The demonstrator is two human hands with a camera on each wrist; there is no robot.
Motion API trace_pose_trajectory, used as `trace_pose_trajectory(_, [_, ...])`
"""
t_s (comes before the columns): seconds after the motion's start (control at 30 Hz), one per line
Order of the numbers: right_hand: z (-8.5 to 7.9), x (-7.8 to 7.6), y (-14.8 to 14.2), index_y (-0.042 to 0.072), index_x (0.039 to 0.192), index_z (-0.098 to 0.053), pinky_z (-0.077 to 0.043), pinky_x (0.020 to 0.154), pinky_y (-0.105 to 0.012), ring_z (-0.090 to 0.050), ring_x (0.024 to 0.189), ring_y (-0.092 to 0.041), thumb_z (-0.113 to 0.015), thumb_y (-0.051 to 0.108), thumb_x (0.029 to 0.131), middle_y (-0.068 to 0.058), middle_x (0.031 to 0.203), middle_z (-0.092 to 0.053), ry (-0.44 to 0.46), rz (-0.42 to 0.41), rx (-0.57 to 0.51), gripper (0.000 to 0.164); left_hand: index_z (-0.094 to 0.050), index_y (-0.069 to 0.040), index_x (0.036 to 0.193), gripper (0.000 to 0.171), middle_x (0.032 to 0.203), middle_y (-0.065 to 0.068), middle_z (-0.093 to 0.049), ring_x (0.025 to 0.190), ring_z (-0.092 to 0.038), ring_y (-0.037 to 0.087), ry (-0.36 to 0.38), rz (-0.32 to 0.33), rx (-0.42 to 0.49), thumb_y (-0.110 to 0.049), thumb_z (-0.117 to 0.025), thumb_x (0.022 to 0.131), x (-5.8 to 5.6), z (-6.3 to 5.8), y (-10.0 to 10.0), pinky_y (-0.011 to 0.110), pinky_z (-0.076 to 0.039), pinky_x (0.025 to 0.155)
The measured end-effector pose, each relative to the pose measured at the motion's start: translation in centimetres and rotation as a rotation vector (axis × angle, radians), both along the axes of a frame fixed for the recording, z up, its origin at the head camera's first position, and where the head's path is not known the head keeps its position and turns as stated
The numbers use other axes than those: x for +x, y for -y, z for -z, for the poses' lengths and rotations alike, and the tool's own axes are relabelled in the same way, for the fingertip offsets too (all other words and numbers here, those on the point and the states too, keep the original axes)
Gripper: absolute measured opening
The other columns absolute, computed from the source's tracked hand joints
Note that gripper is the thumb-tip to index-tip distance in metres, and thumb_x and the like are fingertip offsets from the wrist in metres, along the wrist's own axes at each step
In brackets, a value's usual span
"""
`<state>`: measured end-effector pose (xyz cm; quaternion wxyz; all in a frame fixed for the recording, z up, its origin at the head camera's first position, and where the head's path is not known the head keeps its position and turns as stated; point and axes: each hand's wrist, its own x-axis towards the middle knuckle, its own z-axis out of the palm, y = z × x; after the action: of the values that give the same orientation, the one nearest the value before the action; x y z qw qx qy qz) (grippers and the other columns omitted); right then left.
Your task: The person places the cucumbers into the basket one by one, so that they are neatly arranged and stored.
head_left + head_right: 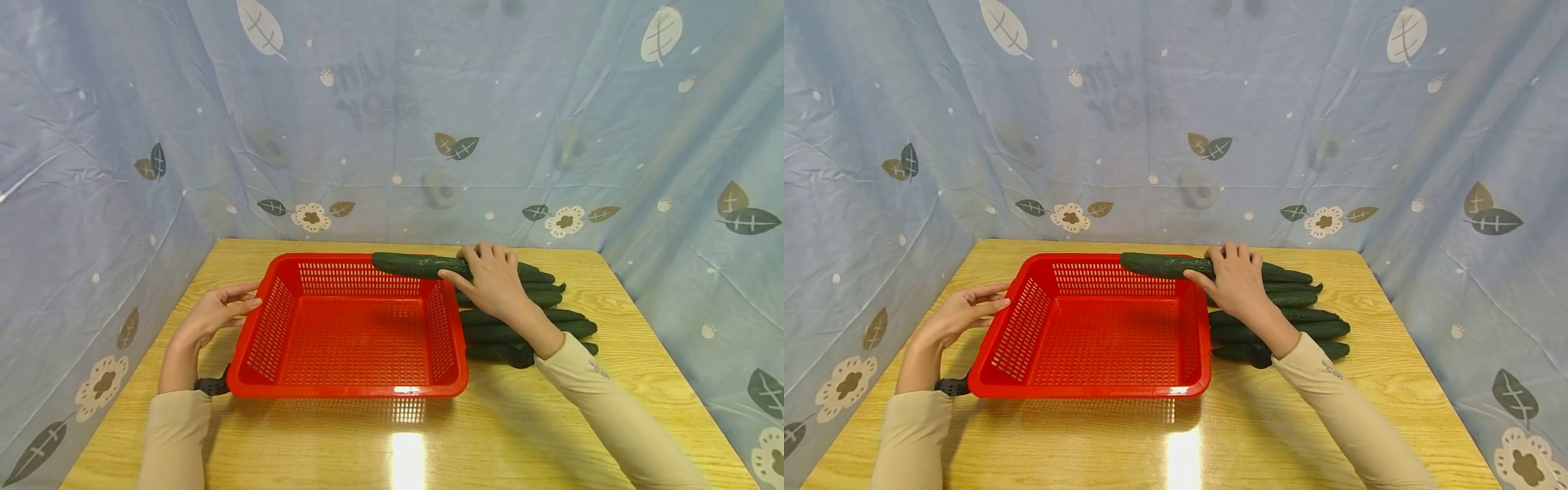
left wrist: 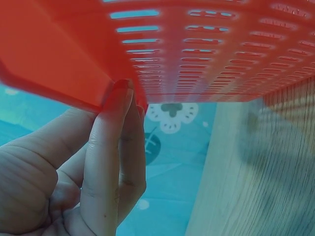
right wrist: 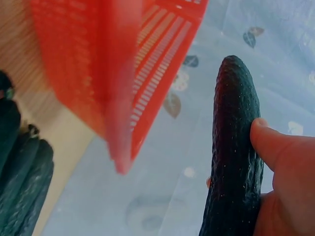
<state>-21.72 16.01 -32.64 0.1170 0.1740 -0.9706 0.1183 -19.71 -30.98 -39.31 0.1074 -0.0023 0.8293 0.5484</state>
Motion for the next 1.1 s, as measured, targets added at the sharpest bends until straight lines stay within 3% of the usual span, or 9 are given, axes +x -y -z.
trace_pose_trajectory(0.6, [-1.0, -1.6, 7.4, 0.012, 0.119, -0.053, -0.026, 0.073, -0.042, -0.037, 0.090, -0.031, -0.043, 0.063, 0.088, -0.014, 0.104, -0.045, 0.066, -0.046, 0.087, 0.061, -0.033, 0.003, 0.141, 0.067, 0.134, 0.025, -0.041, 0.087, -0.059, -0.004, -0.001, 0.015, 0.004, -0.029, -0.062, 0.090, 0.1, -0.1, 0.0, 0.026, -0.053, 0.076])
trace_pose_trajectory(0.83, [-0.8, -2.2, 10.3, 0.015, 0.126, -0.049, -0.029, 0.082, -0.047, -0.040, 0.105, -0.034, -0.037, 0.066, 0.088, -0.015, 0.120, -0.045, 0.153, -0.036, 0.086, 0.065, -0.033, 0.004, 0.141, 0.067, 0.135, 0.027, -0.039, 0.086, -0.060, -0.004, -0.005, 0.015, 0.009, -0.029, -0.062, 0.090, 0.1, 0.0, 0.1, 0.026, -0.054, 0.076])
trace_pose_trajectory(1.1, [0.6, -2.7, 13.1, 0.017, 0.128, -0.046, -0.030, 0.084, -0.045, -0.039, 0.105, -0.030, -0.034, 0.068, 0.088, -0.012, 0.118, -0.044, 0.216, -0.029, 0.133, 0.066, -0.033, 0.002, 0.142, 0.068, 0.134, 0.026, -0.039, 0.087, -0.058, -0.005, -0.002, 0.019, -0.003, -0.030, -0.062, 0.090, 0.1, -0.1, 0.1, 0.025, -0.053, 0.076])
